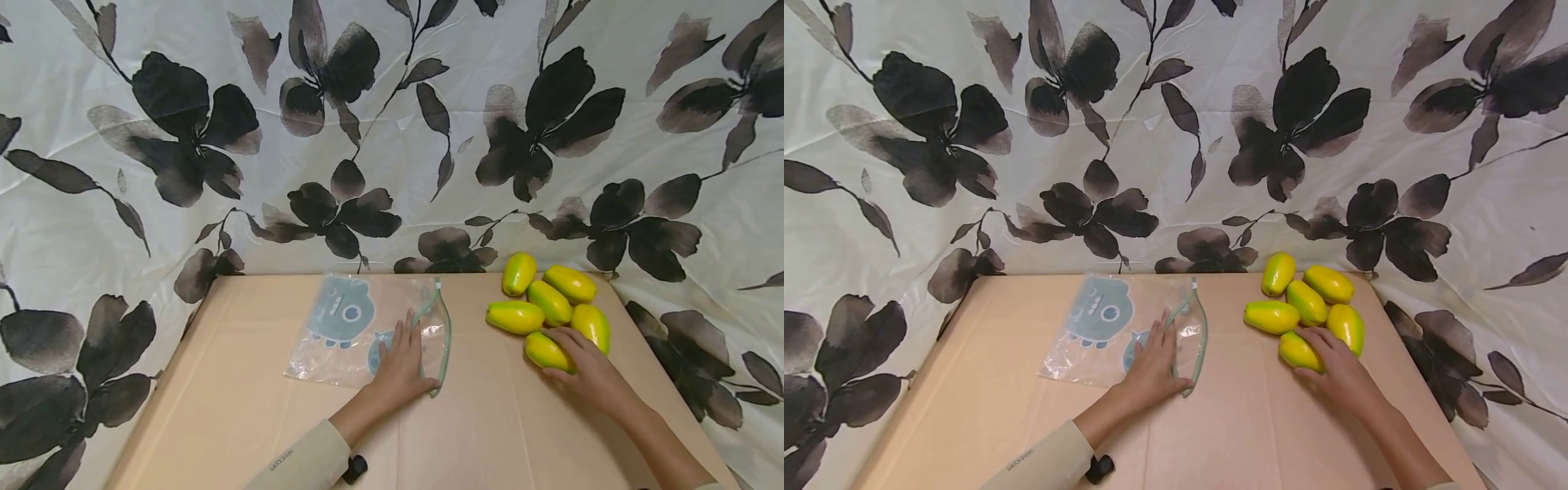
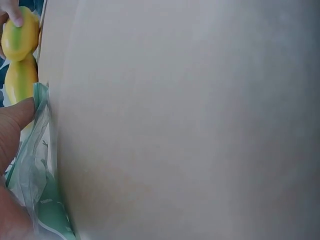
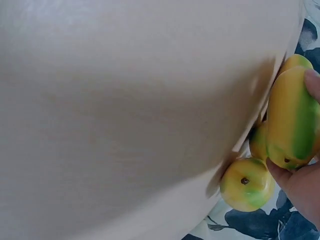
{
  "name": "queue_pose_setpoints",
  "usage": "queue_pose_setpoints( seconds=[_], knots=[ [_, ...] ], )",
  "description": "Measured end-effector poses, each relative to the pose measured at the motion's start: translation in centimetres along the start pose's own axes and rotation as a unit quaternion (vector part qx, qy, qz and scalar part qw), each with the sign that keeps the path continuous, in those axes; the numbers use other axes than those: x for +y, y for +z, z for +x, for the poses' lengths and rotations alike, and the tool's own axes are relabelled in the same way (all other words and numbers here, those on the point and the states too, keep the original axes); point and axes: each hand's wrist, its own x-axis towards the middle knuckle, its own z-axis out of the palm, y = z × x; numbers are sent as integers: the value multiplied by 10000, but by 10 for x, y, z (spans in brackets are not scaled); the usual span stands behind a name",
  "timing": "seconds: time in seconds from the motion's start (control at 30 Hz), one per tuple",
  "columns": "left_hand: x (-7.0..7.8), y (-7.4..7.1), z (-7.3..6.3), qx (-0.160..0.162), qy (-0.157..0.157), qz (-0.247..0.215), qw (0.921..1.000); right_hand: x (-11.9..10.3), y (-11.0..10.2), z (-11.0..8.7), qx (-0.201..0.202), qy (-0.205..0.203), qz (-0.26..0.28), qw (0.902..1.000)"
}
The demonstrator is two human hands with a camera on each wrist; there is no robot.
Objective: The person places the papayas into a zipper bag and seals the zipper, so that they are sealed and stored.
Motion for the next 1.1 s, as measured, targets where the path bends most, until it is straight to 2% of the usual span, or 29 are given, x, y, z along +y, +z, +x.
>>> queue_pose_setpoints(
  seconds=[0.17, 0.47, 0.57, 0.73, 1.1],
  knots=[
    [-1, 0, 0, 88, 56, 139, 9998, -5, -3, 2, 427, -357, 73, 9984],
    [-4, 1, 2, 80, 55, 83, 9999, -21, -3, 19, 588, -722, 305, 9952],
    [-5, 1, 3, 80, 68, 51, 9999, -30, -3, 28, 482, -706, 269, 9960],
    [-6, 2, 7, 54, 53, 169, 9998, -43, 0, 45, 84, -420, 386, 9983],
    [-5, -1, 10, -23, -38, 158, 9999, -63, 14, 81, -613, -432, 790, 9940]
  ],
)
